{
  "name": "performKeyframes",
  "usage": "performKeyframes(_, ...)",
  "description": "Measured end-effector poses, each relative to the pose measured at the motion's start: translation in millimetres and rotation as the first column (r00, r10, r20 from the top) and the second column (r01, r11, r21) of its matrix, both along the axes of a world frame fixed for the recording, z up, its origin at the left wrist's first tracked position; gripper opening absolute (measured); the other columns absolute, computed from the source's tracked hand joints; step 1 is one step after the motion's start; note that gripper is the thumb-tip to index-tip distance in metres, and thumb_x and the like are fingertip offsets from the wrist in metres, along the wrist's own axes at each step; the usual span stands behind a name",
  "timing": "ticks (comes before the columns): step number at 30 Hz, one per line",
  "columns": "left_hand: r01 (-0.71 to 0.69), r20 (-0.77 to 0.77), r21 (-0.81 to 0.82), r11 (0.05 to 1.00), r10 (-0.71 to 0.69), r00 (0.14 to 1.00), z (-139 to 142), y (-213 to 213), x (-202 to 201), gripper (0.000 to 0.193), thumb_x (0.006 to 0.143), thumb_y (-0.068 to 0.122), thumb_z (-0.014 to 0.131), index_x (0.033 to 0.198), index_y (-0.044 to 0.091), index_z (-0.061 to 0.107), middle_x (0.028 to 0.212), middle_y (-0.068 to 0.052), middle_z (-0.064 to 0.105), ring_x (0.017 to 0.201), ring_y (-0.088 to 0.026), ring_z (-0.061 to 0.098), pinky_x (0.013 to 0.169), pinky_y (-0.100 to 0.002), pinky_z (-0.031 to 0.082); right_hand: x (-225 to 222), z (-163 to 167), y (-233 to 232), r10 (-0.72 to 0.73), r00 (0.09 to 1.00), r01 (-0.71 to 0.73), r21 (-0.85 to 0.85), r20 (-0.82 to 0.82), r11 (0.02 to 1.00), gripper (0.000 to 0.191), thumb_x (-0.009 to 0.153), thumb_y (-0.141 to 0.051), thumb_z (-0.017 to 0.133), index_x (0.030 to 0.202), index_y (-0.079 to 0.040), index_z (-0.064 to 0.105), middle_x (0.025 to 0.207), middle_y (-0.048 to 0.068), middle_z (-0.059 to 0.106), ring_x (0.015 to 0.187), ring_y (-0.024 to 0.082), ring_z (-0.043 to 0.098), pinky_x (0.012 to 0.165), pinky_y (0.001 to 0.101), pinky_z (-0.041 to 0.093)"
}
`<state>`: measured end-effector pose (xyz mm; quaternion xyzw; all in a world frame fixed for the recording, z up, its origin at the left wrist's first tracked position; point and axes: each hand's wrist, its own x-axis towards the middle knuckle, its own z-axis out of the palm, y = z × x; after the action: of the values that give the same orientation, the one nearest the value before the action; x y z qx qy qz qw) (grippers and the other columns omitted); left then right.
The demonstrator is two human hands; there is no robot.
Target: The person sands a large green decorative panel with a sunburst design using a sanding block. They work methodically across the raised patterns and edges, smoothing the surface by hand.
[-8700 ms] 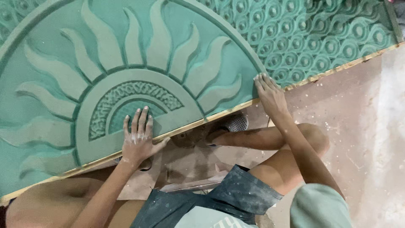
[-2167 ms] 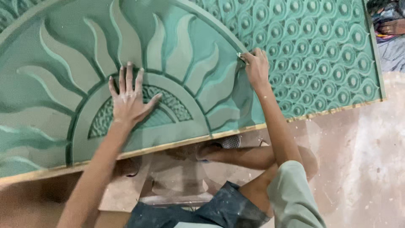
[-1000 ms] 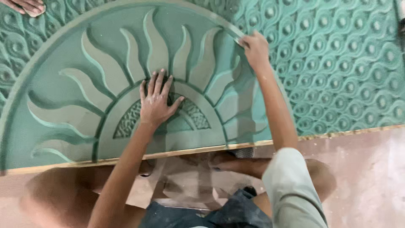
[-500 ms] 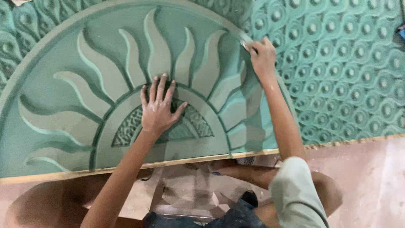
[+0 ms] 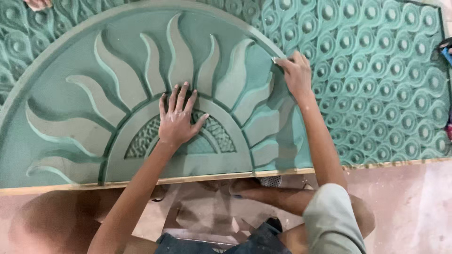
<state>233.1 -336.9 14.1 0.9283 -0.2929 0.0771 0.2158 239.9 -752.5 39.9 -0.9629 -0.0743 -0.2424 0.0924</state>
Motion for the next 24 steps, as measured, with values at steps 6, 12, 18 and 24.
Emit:
performKeyframes(6, -0.009, 0.007, 0.017, 1.0, 0.009, 1.0, -4.3, -2.4, 0.4, 0.077, 0.093, 0.065, 0.057, 0.149, 0.013, 0.055, 0.166, -0.011, 0.033, 0.153, -0.033, 0.03, 0.119, -0.065, 0.023, 35.7, -3.6, 18.2, -0.063, 0.998, 0.063, 0.273, -0.008, 0.96, 0.02, 0.092, -0.004, 0.076, 0.109, -0.013, 0.083, 0.085, 0.014, 0.063, 0.081, 0.032, 0.062, 0.071, 0.0445, 0.049)
performKeyframes(12, -0.033, -0.031, 0.071, 0.997, 0.035, 0.999, -6.3, -1.2, 8.0, 0.079, 0.094, 0.067, 0.054, 0.153, 0.014, 0.052, 0.168, -0.01, 0.031, 0.153, -0.031, 0.027, 0.121, -0.063, 0.022, 131.3, 3.3, 51.8, 0.139, 0.989, -0.142, 0.516, 0.045, 0.845, 0.016, 0.091, -0.006, 0.082, 0.106, -0.007, 0.08, 0.092, 0.013, 0.078, 0.082, 0.024, 0.076, 0.072, 0.0357, 0.06)
performKeyframes(18, -0.019, -0.035, 0.06, 0.998, 0.021, 0.999, 0.5, 0.0, 6.1, 0.079, 0.092, 0.068, 0.055, 0.15, 0.015, 0.051, 0.167, -0.009, 0.03, 0.154, -0.031, 0.025, 0.12, -0.062, 0.021, 115.2, 4.6, 55.4, 0.042, 0.998, -0.06, 0.521, 0.046, 0.851, 0.016, 0.082, -0.003, 0.087, 0.095, -0.003, 0.078, 0.087, 0.013, 0.077, 0.08, 0.024, 0.074, 0.071, 0.0349, 0.055)
performKeyframes(24, -0.024, -0.017, 0.037, 0.999, 0.024, 1.0, 1.1, -2.5, 4.4, 0.077, 0.093, 0.065, 0.057, 0.151, 0.014, 0.052, 0.167, -0.011, 0.03, 0.153, -0.032, 0.026, 0.12, -0.063, 0.02, 86.0, 0.3, 25.9, 0.037, 0.998, -0.01, 0.52, -0.042, 0.854, 0.015, 0.085, -0.005, 0.085, 0.098, -0.005, 0.08, 0.086, 0.012, 0.075, 0.079, 0.021, 0.073, 0.073, 0.0313, 0.055)
